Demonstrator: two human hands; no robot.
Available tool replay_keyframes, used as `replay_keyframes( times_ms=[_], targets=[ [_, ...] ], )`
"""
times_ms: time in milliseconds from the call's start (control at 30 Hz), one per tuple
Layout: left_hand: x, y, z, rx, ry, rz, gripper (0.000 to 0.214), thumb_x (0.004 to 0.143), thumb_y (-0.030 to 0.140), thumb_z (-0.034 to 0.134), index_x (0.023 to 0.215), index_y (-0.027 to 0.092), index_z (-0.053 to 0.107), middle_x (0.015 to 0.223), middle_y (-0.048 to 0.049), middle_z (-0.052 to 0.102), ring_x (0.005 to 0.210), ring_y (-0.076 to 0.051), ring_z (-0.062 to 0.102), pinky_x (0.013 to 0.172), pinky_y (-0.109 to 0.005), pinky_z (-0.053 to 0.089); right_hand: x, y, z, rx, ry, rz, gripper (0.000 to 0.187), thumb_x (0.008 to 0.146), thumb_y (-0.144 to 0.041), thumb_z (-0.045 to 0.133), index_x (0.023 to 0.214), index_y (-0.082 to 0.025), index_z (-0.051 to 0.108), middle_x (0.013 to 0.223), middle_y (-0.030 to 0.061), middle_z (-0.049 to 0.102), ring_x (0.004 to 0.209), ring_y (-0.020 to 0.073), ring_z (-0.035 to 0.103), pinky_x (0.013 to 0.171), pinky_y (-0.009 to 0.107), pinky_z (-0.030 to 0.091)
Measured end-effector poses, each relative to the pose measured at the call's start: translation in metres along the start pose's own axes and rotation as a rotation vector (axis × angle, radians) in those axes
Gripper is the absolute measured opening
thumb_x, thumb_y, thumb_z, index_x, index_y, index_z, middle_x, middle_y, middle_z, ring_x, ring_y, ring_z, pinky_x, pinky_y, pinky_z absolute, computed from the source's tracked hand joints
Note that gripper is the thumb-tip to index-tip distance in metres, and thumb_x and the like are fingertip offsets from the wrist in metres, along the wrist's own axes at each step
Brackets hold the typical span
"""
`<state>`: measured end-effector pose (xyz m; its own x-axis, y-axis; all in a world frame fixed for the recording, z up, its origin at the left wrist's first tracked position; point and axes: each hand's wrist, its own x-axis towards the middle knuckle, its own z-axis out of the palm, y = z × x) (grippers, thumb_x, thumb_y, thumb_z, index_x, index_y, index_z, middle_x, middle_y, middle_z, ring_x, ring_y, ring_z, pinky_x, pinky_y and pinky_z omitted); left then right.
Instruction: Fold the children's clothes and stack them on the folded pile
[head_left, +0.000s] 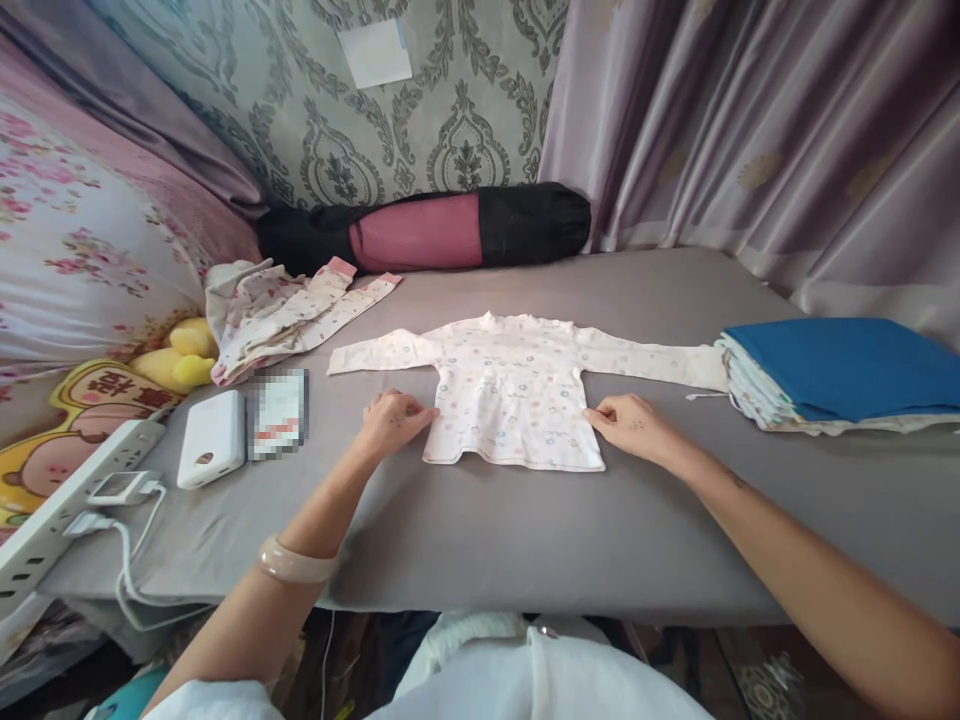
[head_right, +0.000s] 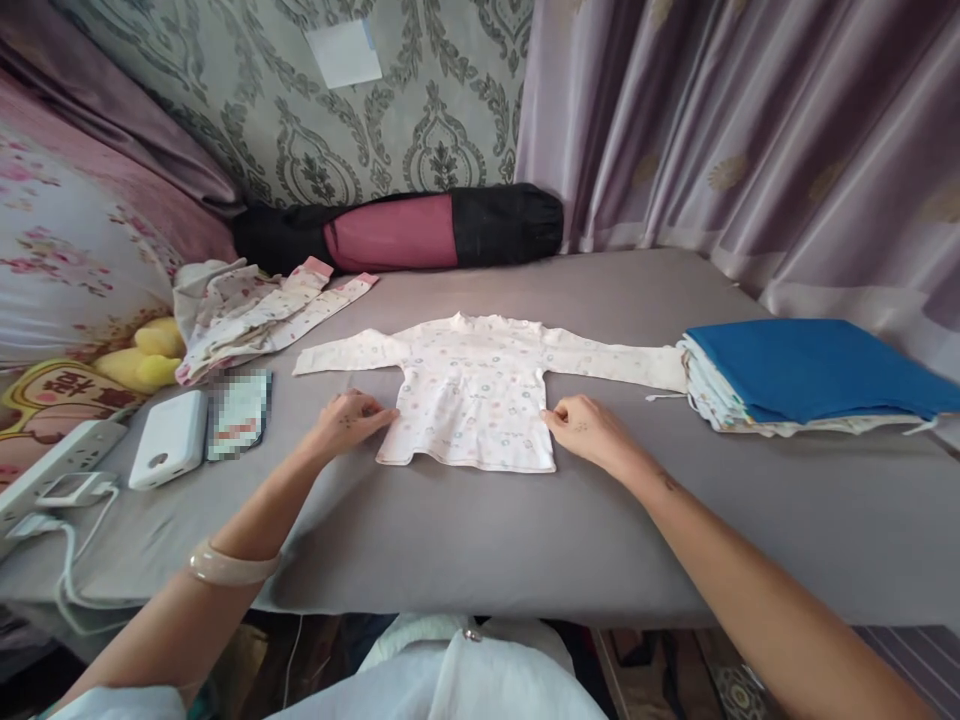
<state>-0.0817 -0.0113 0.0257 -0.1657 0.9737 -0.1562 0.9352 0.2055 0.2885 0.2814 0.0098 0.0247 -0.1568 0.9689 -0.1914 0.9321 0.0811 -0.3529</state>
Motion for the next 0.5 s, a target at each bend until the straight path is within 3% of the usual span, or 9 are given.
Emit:
replay_keyframes(
  times_ms=[233,500],
  targets=[
    [-0.014,0.003,0.012,-0.052,-0.012,0.095,0.036,0.071,0.058,0.064,0.065,0.022,0.068,0.09,-0.0076,0.068,0.104,-0.031,0.057,0.091,-0.038,0.043,-0.019,-0.01,0.003,0.05,-0.083,0.036,0.039,0.079,-0.054,0.054,0.059,-0.021,0.057,0.056,-0.0005,0.057,0.053,0.0131,0.05,0.05,0.025,0.028],
    [-0.012,-0.009,0.003,-0.152,-0.034,0.086,0.038,0.07,0.055,0.064,0.054,0.021,0.06,0.06,-0.0036,0.061,0.083,-0.025,0.061,0.071,-0.031,0.044,-0.014,0.001,-0.001,0.1,-0.12,0.038,0.033,0.073,-0.05,0.059,0.058,-0.02,0.056,0.052,-0.003,0.052,0.051,0.0116,0.046,0.049,0.024,0.027]
  ],
)
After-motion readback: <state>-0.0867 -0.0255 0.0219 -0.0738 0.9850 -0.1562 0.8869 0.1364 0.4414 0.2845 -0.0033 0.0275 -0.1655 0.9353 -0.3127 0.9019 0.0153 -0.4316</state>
